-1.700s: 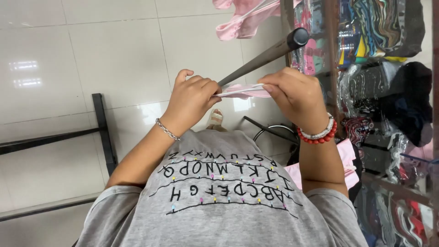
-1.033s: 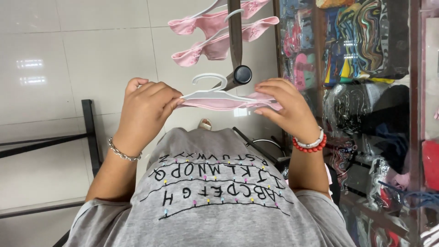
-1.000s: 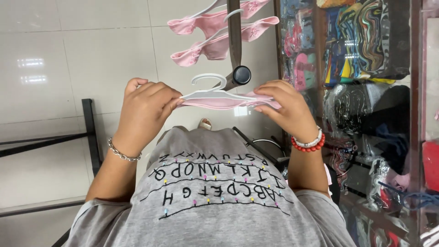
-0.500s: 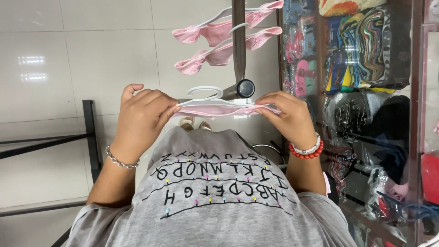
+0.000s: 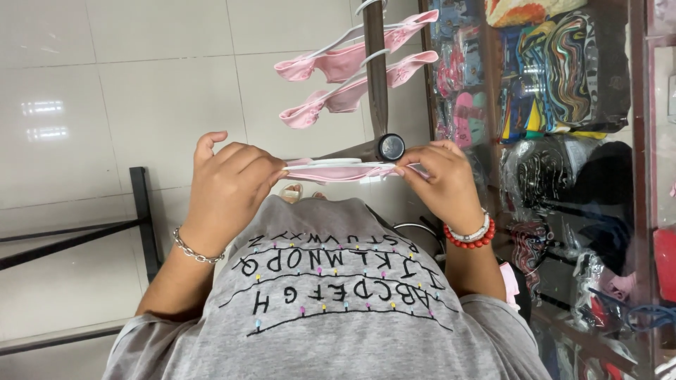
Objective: Hanging pink underwear onto plastic hangers and organizing them on a rack or pile.
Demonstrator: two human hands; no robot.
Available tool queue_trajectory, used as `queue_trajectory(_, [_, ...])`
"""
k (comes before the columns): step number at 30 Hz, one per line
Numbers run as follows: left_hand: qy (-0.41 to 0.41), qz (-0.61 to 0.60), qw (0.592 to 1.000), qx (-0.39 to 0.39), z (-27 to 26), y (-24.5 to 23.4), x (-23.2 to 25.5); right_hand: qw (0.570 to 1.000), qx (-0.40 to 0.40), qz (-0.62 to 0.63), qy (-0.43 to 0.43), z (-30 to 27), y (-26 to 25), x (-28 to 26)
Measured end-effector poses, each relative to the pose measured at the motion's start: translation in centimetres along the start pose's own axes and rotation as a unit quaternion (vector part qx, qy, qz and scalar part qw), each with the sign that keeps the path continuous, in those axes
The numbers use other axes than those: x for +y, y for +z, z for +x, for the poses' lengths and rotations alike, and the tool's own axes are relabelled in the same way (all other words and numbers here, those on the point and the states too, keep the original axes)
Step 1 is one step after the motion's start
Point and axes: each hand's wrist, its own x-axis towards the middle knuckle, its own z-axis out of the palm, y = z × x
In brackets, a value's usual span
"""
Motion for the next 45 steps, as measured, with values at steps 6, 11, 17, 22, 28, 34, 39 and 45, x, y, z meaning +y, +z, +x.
queue_trajectory(6, [-0.002,-0.023,1.0,-0.005,-0.6,-0.2,-0.8,1.0,-0.001,0.023,0.013,-0.4,-0.1,-1.7])
queue_trajectory(11, [-0.042,-0.042,0.998,-0.02,-2.1,-2.0,-3.1,0.996,-0.022,0.066,0.054,-0.6,-0.5,-3.8])
queue_trajectory(17, [-0.093,0.048,0.994,-0.024,-5.6,-6.4,-8.1,0.988,0.003,0.076,0.133,-1.8,-1.4,-3.0])
queue_trajectory(22, [-0.147,0.177,0.973,0.019,-7.4,-7.5,-13.9,0.989,0.004,0.02,0.144,-1.7,-1.6,-2.8])
queue_trajectory(28, [-0.127,0.13,0.978,0.108,1.0,0.7,-22.3,0.989,0.006,0.004,0.15,-2.2,-0.6,-2.7])
queue_trajectory(34, [-0.103,0.15,0.983,0.016,11.7,13.3,-24.9,0.981,0.022,-0.013,0.191,-5.4,-0.5,-3.3])
queue_trajectory(39, [-0.129,-0.008,0.981,-0.144,18.0,19.1,-21.9,0.954,0.052,-0.011,0.296,-9.8,-0.2,-3.9])
queue_trajectory(45, [-0.04,-0.042,0.987,-0.152,22.8,21.9,-18.3,0.897,0.077,-0.007,0.434,-13.3,0.9,-5.7])
